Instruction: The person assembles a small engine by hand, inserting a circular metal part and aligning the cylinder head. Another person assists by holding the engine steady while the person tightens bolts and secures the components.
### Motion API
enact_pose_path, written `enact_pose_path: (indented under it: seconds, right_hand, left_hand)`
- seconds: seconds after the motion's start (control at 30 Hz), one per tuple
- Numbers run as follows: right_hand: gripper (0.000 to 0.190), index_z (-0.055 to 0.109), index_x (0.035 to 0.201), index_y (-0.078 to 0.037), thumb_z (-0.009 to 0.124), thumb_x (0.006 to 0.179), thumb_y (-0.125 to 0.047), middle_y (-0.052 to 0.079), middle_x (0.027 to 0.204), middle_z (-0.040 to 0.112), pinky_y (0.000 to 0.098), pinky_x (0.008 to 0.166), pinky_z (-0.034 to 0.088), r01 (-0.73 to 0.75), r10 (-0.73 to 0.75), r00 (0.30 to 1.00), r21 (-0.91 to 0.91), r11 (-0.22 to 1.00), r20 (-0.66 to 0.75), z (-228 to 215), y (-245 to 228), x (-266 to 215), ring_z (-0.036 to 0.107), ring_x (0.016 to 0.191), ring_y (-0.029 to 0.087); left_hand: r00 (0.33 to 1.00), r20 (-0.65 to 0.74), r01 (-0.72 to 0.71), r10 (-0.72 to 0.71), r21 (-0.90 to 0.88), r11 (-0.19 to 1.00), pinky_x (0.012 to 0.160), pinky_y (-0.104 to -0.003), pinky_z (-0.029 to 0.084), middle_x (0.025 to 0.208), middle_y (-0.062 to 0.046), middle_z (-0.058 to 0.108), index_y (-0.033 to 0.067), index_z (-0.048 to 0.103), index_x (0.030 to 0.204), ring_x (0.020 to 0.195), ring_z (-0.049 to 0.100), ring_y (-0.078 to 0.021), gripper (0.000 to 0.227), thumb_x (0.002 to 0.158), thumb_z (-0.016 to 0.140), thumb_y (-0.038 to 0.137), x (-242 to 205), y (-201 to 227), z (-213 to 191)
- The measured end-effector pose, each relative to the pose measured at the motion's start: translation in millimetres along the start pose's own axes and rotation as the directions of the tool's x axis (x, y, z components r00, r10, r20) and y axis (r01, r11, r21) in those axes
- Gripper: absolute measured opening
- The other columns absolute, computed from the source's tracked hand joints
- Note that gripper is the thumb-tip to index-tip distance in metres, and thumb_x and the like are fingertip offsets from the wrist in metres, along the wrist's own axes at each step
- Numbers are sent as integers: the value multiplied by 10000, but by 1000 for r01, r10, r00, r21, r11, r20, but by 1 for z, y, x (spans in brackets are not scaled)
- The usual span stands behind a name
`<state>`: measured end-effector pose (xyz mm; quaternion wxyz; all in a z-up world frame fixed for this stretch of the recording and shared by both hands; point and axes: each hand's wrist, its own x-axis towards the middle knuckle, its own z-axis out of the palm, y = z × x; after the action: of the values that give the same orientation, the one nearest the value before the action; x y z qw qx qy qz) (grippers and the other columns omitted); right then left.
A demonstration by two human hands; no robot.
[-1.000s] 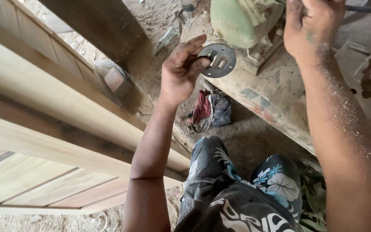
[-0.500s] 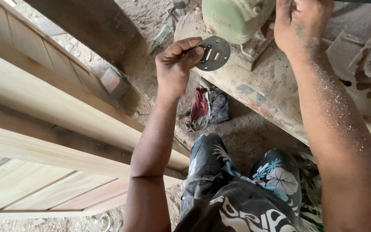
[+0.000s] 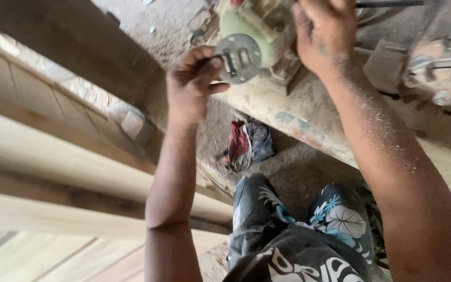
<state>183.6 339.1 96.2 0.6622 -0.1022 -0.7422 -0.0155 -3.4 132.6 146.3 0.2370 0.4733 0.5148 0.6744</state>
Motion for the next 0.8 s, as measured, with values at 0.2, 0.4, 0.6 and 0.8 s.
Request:
enact_pose_path:
  seconds: [0.2, 0.4, 0.6, 0.8]
  right_hand:
    - [301, 701, 1344, -34, 788, 1059, -80, 101, 1374, 577, 408, 1074, 561, 18, -18, 999, -14, 1000, 34, 5, 13, -7, 576, 1288, 268]
    - [388, 701, 1407, -34, 810, 1073, -199, 117, 1381, 545, 403, 979, 565, -80, 81, 992, -6, 997, 100, 15, 17, -19, 589, 1146, 219]
    - [387, 702, 1374, -80, 815, 1048, -255, 102, 1365, 533, 394, 995, 581, -88, 90, 995, -55, 995, 36, 20, 7, -17, 562, 1232, 271]
    - [361, 696, 1368, -57, 789, 1094, -272, 96, 1393, 532, 413, 1027, 569, -109, 110, 993, -18, 994, 39, 15, 3, -19, 558, 1283, 291]
  left_hand:
    - [843, 205, -523, 497, 99, 846, 625, -200, 469, 855, -13, 634, 24, 645, 1069, 697, 555, -61, 142, 1068, 642, -118, 52, 27, 19]
    - [414, 538, -908, 734, 305, 289, 801, -294, 598, 1082, -23, 663, 60, 622, 1002, 977, 677, -194, 306, 875, 643, -218, 113, 14, 60]
    - [435, 588, -899, 682, 316, 302, 904, -343, 600, 1194, -104, 668, 16, 653, 1029, 1108, 703, -250, 276, 870, 713, -200, 121, 6, 66]
    - [360, 638, -927, 681, 324, 187, 969, -368, 586, 1216, -104, 634, 10, 659, 1033, 1158, 672, -276, 256, 883, 755, -175, 123, 1, 59]
